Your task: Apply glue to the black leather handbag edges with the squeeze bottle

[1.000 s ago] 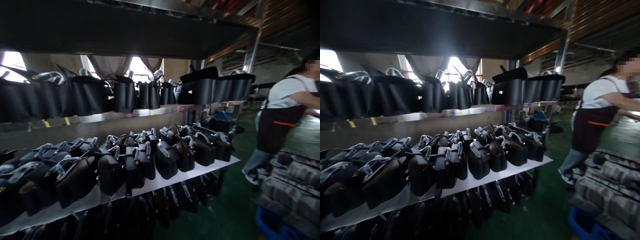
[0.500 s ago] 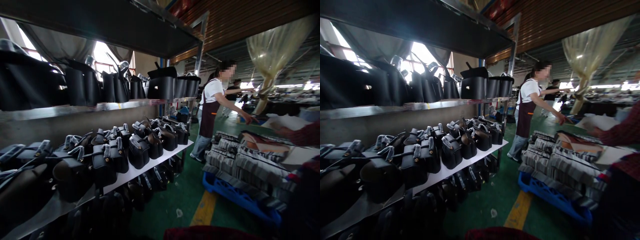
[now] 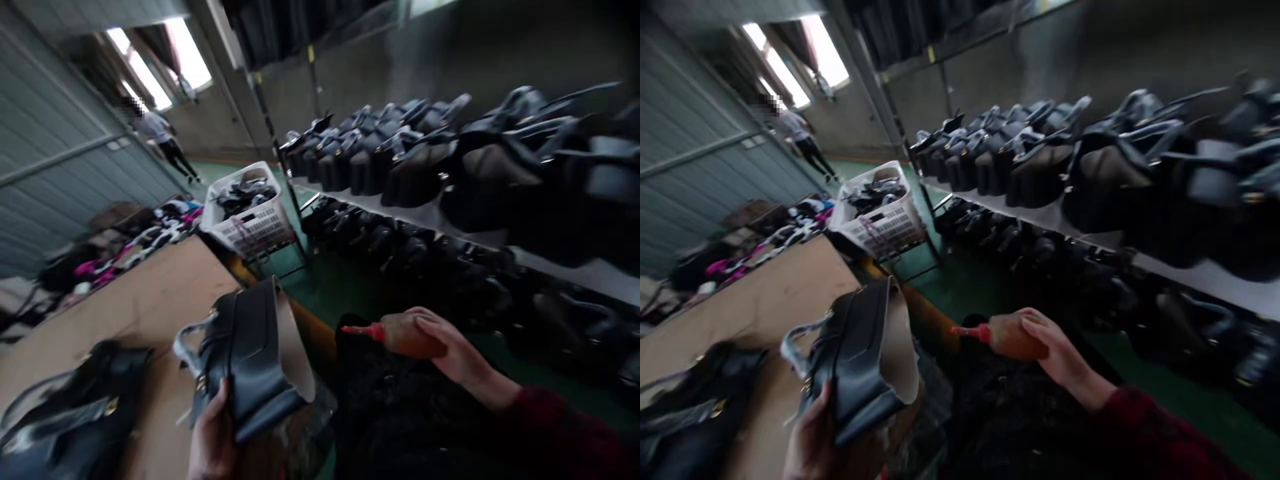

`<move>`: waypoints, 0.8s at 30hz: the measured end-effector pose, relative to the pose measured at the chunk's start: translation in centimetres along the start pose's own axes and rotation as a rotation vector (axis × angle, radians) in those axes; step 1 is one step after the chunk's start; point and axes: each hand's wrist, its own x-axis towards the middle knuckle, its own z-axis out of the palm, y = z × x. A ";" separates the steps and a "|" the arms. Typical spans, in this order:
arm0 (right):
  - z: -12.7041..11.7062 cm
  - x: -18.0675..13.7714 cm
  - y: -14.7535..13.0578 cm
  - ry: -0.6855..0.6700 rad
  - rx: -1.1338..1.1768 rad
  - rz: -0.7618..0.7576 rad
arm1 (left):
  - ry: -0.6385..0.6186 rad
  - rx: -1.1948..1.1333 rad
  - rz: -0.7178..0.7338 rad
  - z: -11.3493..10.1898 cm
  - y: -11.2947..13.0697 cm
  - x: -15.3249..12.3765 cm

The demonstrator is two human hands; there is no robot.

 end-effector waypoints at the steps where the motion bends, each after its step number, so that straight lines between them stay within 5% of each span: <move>1: 0.1 0.5 -0.1 0.007 -0.046 0.013 | 0.081 -0.016 0.021 -0.7 0.0 -0.1; 11: 4.7 4.7 0.0 -0.195 -0.406 -0.037 | 0.197 -0.046 0.014 0.3 -0.5 -0.3; 24: 4.7 6.9 0.4 -0.317 -0.473 -0.027 | 0.264 -0.116 0.031 -0.1 -0.4 0.1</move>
